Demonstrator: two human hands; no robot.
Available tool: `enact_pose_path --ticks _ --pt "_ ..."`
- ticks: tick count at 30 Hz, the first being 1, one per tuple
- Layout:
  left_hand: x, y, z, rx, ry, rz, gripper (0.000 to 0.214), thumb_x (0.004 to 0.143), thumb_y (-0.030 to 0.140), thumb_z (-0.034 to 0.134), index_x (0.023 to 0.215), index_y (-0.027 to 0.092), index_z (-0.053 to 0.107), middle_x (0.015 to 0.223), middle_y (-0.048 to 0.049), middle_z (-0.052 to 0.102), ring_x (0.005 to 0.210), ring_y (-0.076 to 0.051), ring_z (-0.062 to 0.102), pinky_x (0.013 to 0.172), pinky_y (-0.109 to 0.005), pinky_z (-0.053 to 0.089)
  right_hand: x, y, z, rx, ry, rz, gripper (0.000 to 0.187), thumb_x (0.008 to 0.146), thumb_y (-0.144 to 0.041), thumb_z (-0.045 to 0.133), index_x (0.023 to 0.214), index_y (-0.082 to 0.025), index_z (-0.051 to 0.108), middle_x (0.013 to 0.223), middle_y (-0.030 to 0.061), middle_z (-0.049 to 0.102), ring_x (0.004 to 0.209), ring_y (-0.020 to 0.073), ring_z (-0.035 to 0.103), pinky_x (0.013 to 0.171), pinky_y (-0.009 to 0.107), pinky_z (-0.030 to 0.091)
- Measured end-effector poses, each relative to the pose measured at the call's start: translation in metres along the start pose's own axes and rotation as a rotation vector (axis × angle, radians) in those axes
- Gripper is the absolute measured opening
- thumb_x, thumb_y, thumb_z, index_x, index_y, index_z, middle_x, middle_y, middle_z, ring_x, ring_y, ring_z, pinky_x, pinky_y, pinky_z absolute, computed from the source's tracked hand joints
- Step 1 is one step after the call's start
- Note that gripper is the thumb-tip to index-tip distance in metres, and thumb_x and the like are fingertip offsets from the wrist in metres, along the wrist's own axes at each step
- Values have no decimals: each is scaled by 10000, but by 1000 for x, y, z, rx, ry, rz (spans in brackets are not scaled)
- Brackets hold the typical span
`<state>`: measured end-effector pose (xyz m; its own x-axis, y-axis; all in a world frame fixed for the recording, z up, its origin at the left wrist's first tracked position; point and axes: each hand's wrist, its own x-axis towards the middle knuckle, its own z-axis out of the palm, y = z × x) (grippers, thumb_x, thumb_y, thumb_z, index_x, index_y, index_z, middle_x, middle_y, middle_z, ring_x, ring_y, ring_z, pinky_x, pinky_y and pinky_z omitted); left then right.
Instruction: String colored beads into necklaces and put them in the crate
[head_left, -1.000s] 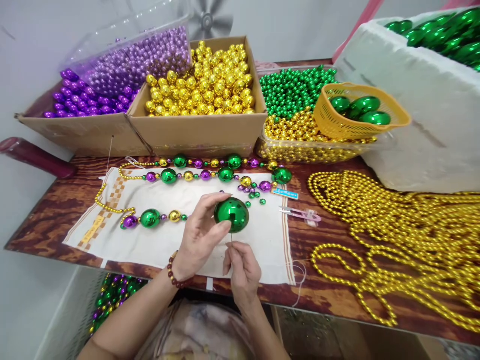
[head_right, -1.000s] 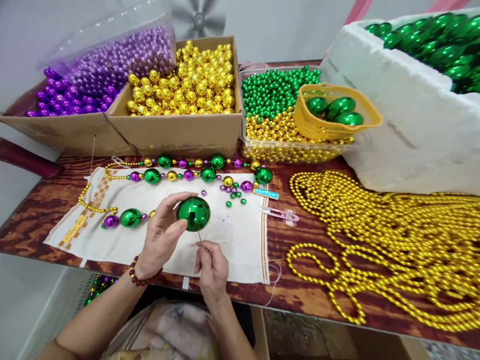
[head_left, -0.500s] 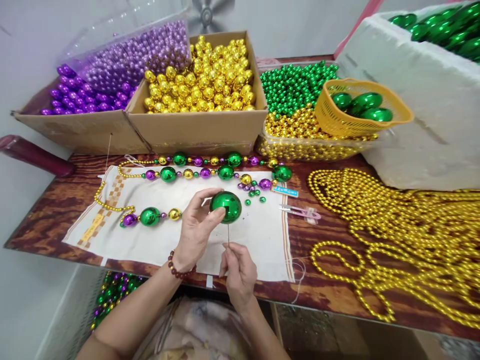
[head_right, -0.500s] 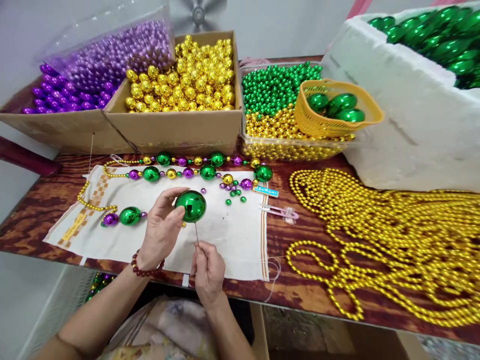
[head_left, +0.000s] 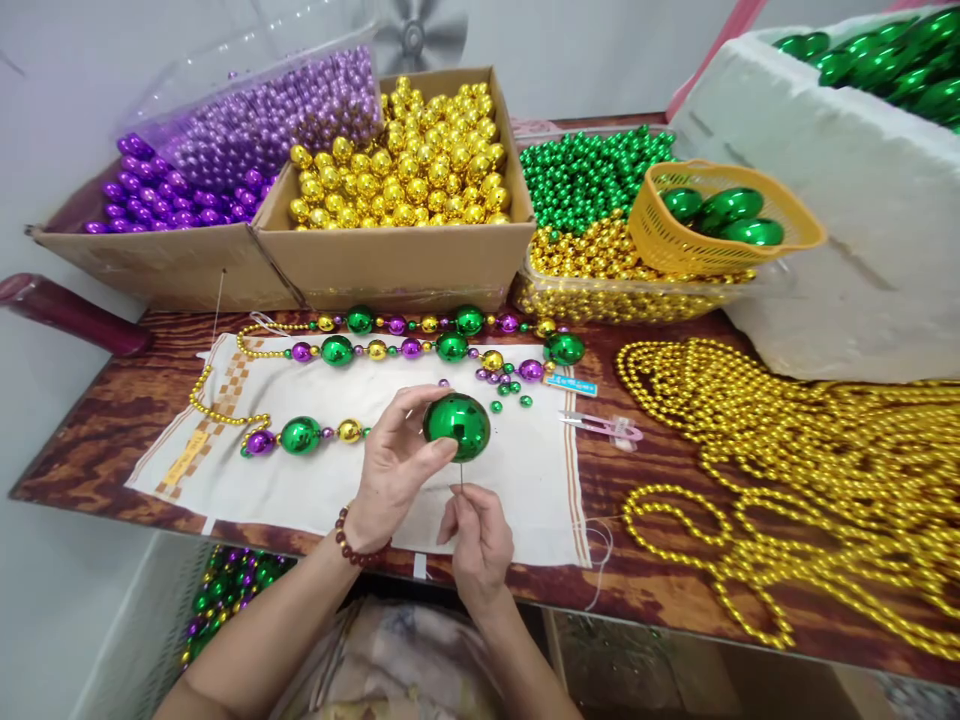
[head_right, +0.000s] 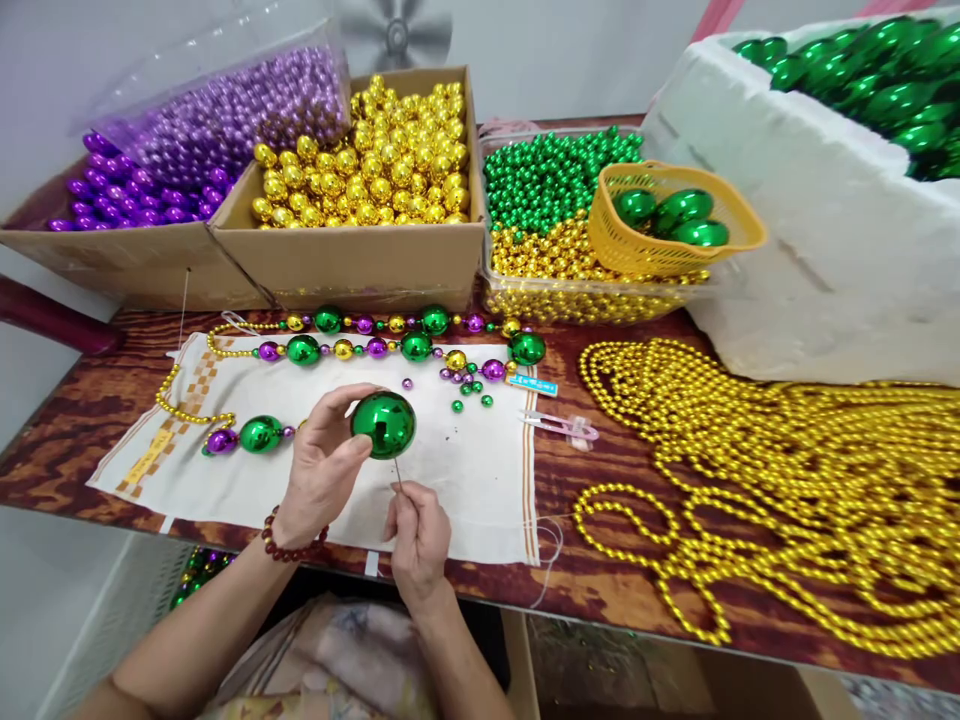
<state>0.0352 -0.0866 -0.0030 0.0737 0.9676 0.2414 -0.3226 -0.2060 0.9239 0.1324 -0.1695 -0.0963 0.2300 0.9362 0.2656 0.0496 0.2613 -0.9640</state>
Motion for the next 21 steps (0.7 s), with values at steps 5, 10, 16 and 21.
enact_pose_path --ticks 5,10,16,21 --pt "2 4 2 87 -4 117 376 825 298 769 1194 285 696 1153 -58 604 1112 -180 584 979 -278 506 -1 5 -1 2 -44 -2 176 1016 -157 424 1043 -186 596 527 -84 501 432 78 499 500 199 415" --pt "-3 5 6 163 -15 160 410 792 271 799 1187 270 691 1147 -66 599 1135 -198 570 977 -299 508 -7 4 0 -14 -23 15 173 1012 -156 426 1036 -186 595 520 -84 507 410 77 488 474 200 399" --pt "-3 4 3 167 41 154 383 806 291 789 1177 274 693 1136 -53 591 1119 -179 571 978 -270 490 -12 4 2 -19 -37 2 175 1018 -156 426 1046 -189 595 523 -84 504 425 81 502 495 207 416" --pt "-5 -1 4 170 57 122 388 782 284 811 1154 276 703 1114 -45 588 1091 -173 577 951 -264 501 -17 0 5 6 -26 66 181 1033 -179 402 1052 -189 581 520 -89 490 408 80 494 472 204 404"
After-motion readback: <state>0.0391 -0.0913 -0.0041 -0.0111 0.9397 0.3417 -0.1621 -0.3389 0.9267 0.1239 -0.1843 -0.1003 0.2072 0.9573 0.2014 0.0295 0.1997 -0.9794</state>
